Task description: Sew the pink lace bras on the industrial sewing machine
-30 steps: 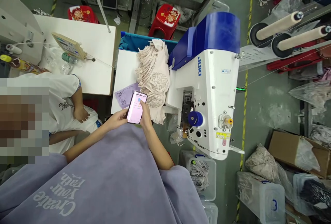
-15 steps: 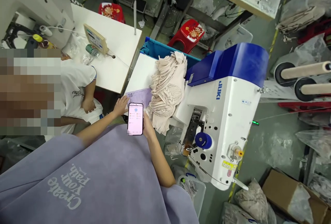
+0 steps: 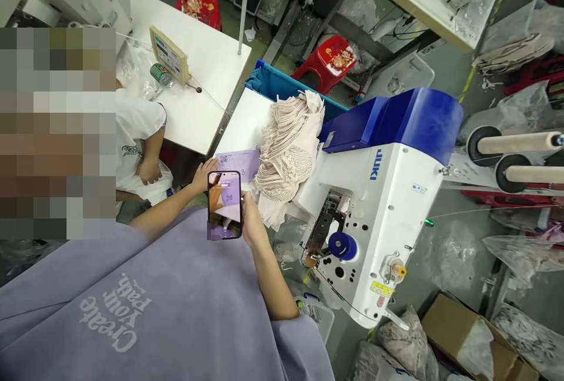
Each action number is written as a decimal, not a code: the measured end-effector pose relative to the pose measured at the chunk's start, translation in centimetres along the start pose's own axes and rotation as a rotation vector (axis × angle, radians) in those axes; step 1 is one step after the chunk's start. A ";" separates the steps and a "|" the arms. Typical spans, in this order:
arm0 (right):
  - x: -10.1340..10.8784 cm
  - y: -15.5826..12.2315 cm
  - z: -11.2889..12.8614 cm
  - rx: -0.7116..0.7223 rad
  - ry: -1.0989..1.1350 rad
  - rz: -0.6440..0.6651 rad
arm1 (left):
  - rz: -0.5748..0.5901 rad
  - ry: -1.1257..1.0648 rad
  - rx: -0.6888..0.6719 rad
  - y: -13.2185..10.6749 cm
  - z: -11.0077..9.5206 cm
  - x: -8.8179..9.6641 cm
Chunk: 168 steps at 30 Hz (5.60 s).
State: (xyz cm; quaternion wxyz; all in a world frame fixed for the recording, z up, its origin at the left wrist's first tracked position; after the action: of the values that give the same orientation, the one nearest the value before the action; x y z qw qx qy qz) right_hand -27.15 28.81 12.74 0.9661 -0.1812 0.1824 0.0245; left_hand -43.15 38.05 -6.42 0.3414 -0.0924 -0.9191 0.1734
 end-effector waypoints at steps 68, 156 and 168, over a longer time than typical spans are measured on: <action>4.9 -0.4 -0.2 0.122 0.165 -0.293 | -0.232 0.009 0.323 2.1 2.9 1.1; 5.0 -0.1 7.5 0.441 -0.018 -0.180 | 0.168 -0.448 -0.146 -15.7 -18.8 7.1; 4.5 -0.9 5.5 0.467 -0.180 -0.061 | 0.197 -0.470 -0.130 -16.0 -18.5 6.8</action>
State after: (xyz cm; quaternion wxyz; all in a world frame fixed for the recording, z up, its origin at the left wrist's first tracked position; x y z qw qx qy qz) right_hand -20.95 29.89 16.14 0.9944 0.0442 0.0906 -0.0312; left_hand -36.82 29.95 16.84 0.0933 -0.1603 -0.9690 0.1633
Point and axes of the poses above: each hand's wrist, its own y-axis towards the middle knuckle, its own x-axis out of the back of the hand, z = x × y, the point moved 9 cm from there along y, towards the middle knuckle, and after that the axes turned 13 degrees about x, right-handed, at the moved point
